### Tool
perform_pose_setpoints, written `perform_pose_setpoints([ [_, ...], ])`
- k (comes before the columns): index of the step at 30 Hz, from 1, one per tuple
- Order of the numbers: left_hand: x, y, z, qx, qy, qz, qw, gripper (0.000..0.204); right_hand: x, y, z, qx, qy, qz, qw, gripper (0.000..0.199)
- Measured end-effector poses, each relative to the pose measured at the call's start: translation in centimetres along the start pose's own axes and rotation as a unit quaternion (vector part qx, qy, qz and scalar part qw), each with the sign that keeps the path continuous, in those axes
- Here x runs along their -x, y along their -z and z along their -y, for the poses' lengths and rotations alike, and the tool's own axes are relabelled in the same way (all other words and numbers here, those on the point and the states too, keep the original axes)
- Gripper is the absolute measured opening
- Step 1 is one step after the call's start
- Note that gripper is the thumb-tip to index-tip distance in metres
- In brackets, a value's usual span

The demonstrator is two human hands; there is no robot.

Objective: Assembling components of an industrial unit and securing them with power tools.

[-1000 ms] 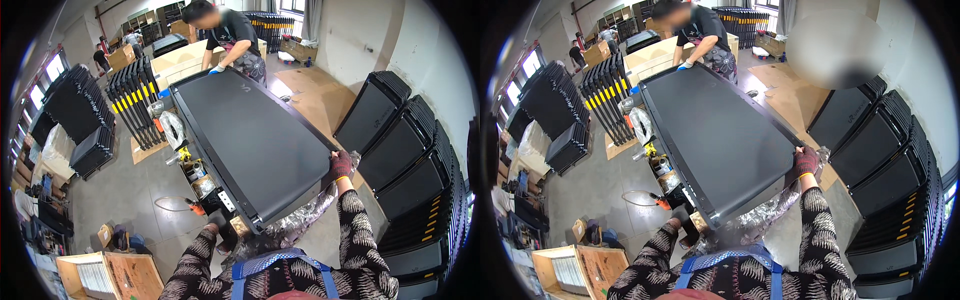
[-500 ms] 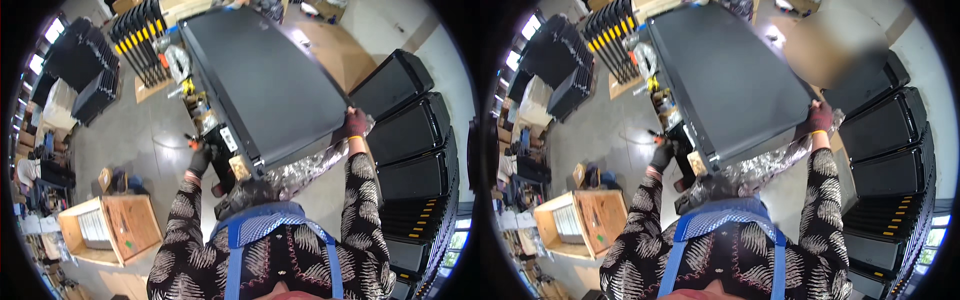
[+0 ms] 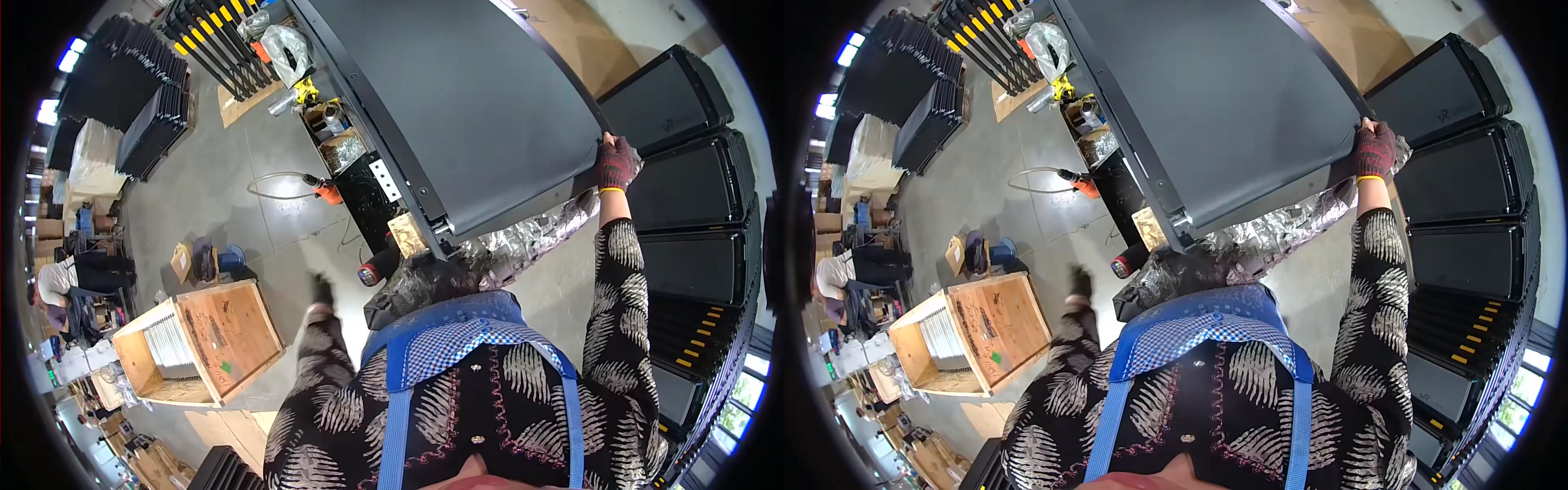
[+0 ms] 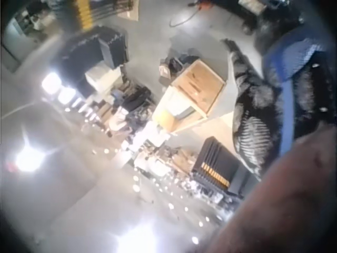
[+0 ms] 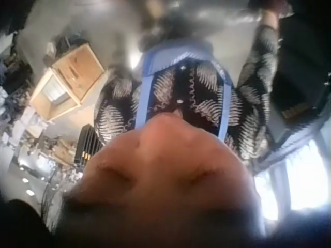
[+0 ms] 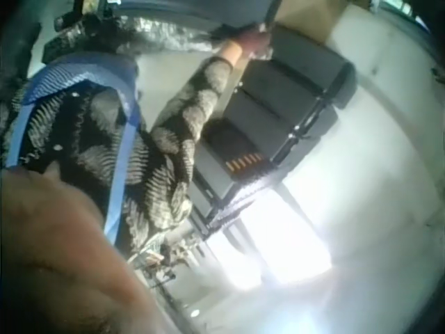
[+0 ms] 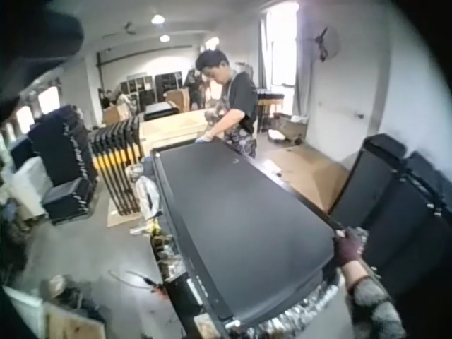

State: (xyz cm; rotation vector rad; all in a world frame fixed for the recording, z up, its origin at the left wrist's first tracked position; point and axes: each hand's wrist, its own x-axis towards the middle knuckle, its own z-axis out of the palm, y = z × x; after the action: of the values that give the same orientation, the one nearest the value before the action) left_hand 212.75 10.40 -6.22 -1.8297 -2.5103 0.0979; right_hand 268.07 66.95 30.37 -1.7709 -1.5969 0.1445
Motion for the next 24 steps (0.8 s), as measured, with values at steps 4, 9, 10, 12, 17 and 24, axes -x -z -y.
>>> perform_pose_setpoints([
  [4,-5.1,-2.0,-10.1,0.457,0.059,0.082,0.884,0.04,0.6,-0.9,0.1,0.003,0.005,0.002,1.0,0.033],
  [9,-12.5,9.0,-15.6,0.559,-0.034,0.254,0.789,0.047,-0.2,2.2,-2.2,0.111,-0.033,-0.021,0.993,0.033],
  [10,-11.4,6.8,-14.0,0.659,0.099,0.218,0.713,0.044,0.2,0.8,-0.4,0.091,-0.023,-0.006,0.996,0.033],
  [12,-9.7,3.2,-12.1,0.803,0.323,0.122,0.486,0.04,0.4,-1.2,2.0,0.061,-0.002,0.017,0.998,0.033],
  [17,-10.6,3.9,-14.3,0.859,0.346,0.059,0.373,0.04,0.5,0.3,1.7,0.125,-0.004,0.007,0.992,0.03],
  [24,-10.4,11.1,-14.0,0.843,0.134,0.114,0.509,0.037,3.3,1.9,7.6,0.076,0.193,-0.103,0.973,0.031],
])
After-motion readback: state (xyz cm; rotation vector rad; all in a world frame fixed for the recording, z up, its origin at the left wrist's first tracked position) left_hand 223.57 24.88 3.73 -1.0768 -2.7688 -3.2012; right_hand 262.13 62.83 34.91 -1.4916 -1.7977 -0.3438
